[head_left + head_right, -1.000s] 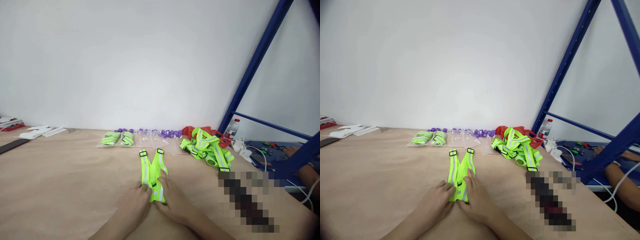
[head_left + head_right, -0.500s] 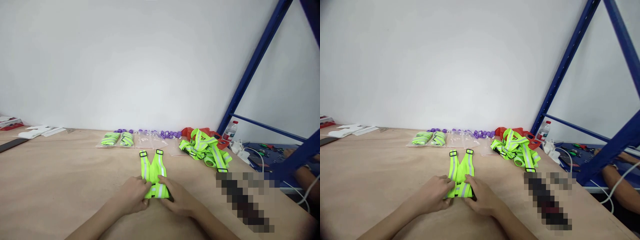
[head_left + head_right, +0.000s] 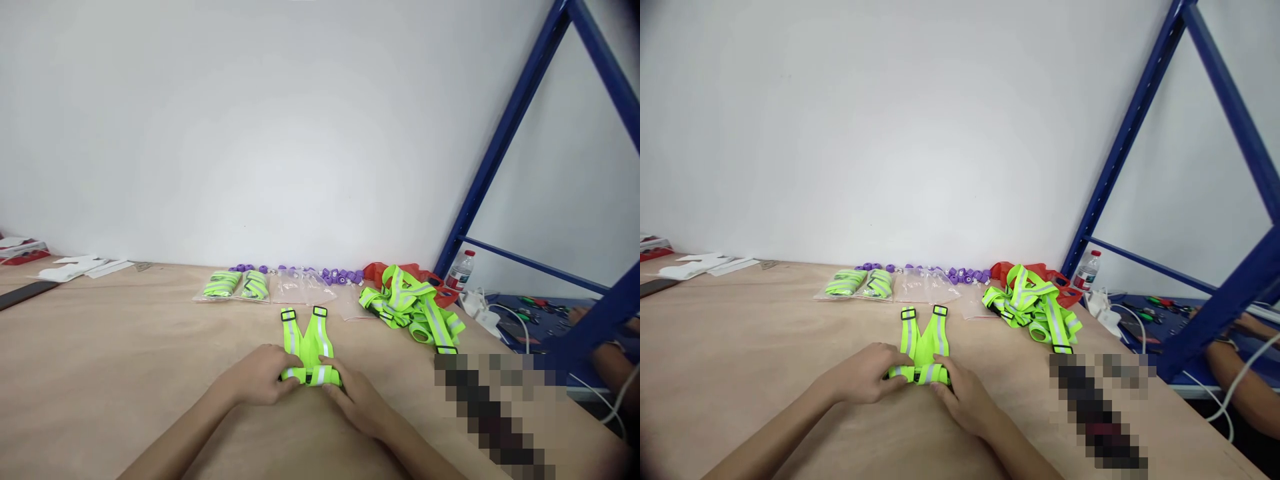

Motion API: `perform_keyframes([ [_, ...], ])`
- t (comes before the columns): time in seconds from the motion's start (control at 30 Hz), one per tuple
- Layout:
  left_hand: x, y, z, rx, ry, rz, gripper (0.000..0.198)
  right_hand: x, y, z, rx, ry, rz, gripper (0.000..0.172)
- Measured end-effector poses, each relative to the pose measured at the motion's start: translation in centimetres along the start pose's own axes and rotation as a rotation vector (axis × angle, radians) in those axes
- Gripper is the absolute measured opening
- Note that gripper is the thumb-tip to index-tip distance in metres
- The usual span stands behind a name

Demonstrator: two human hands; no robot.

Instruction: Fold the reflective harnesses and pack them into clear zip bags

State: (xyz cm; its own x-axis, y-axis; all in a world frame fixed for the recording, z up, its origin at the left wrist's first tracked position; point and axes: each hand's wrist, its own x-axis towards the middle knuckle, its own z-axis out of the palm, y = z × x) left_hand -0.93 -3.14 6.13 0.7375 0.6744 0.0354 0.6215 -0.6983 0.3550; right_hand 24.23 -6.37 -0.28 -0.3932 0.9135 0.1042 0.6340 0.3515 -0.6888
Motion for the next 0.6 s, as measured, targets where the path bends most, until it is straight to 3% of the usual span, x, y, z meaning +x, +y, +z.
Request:
perform_keyframes([
  [0.3,0.4,-1.4,1.3,-0.039,0.042,-0.042,0.036,0.2,0.2,0.2,-0.007,0.032,0.054,0.034],
  [0.6,0.8,-2.5,3.5,-0.162,0.162,-0.066,0.035,0.5,0.3,0.5,0.034,0.063,0.058,0.031],
])
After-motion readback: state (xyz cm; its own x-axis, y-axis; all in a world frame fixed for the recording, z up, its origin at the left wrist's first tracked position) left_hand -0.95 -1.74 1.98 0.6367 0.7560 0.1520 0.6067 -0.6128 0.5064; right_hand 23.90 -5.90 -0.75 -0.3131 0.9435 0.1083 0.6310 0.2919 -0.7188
